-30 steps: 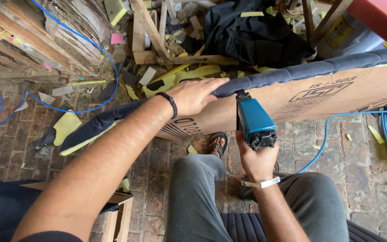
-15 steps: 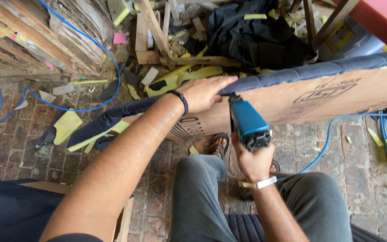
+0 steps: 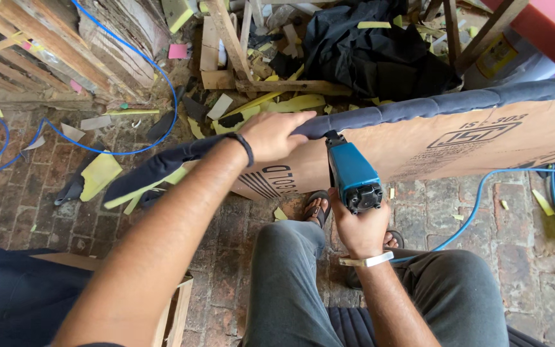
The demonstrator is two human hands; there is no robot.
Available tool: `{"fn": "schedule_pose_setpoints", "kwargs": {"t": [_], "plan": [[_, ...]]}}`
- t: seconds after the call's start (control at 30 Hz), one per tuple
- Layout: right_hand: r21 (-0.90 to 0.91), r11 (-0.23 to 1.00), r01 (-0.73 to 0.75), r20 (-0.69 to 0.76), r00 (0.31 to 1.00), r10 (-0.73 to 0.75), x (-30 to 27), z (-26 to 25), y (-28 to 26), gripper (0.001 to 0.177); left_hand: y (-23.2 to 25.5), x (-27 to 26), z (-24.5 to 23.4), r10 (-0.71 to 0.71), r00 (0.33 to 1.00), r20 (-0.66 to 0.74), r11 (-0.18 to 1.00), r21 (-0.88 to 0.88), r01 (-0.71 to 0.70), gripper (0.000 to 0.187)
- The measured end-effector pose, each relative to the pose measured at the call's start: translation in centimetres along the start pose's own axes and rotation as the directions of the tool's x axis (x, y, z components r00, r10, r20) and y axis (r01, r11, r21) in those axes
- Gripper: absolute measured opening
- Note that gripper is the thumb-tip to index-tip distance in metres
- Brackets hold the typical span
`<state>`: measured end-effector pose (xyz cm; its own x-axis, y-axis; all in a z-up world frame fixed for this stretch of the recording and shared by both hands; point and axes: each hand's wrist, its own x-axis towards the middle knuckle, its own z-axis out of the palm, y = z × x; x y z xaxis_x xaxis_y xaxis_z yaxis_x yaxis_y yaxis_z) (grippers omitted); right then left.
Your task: The person staples yellow foam padding to a wooden board using a pneumatic staple gun, then covers it with a black quilted fabric. They smooth the fabric, flip the cushion, and continue stapling the fabric to the board's edges.
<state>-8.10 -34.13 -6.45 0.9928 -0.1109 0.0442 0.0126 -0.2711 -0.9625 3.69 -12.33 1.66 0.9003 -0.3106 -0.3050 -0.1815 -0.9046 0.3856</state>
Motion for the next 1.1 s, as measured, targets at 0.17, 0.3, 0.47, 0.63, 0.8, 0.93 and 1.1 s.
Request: {"fn": "schedule_pose_setpoints", "kwargs": {"t": [0.17, 0.3, 0.47, 0.63, 0.8, 0.93, 1.1], "plan": [[0.003, 0.999, -0.044, 0.026, 0.999, 0.044, -1.0, 0.6, -0.7, 0.023, 1.0, -0.9, 0.6, 0.036, 0.988, -0.150, 0.995, 0.101, -0.021, 0.052], [-0.030, 0.997, -0.068, 0.038, 0.997, 0.069, -1.3, 1.6, -1.1, 0.021, 1.3, -1.0, 0.6, 0.060, 0.988, -0.142, 0.994, 0.094, -0.047, 0.055], [-0.042, 0.997, -0.062, -0.005, 0.998, 0.062, -0.8, 2.7, -1.1, 0.022, -0.7, -0.1, 0.8, 0.038, 0.997, -0.067, 0.997, 0.064, -0.034, 0.075], [0.027, 0.995, -0.095, 0.038, 0.995, 0.094, -1.8, 2.1, -0.7, 0.021, -4.6, 2.3, 1.3, 0.171, 0.983, -0.073, 0.674, -0.718, -0.171, 0.055], [-0.174, 0.983, -0.056, 0.079, 0.994, 0.070, -2.1, 3.4, -1.0, 0.029, -5.8, 3.4, 2.3, 0.070, 0.989, -0.130, 0.575, -0.805, -0.146, 0.063], [-0.133, 0.989, 0.059, 0.020, 0.998, -0.056, -1.9, 4.4, -1.3, 0.028, -5.8, 3.3, 2.6, -0.027, 0.988, -0.151, 0.500, -0.858, -0.117, 0.061], [-0.127, 0.991, -0.043, 0.049, 0.998, 0.050, -1.6, 2.7, -0.9, 0.028, -5.6, 4.0, 2.2, -0.277, 0.940, -0.200, 0.475, -0.879, -0.047, 0.050]]}}
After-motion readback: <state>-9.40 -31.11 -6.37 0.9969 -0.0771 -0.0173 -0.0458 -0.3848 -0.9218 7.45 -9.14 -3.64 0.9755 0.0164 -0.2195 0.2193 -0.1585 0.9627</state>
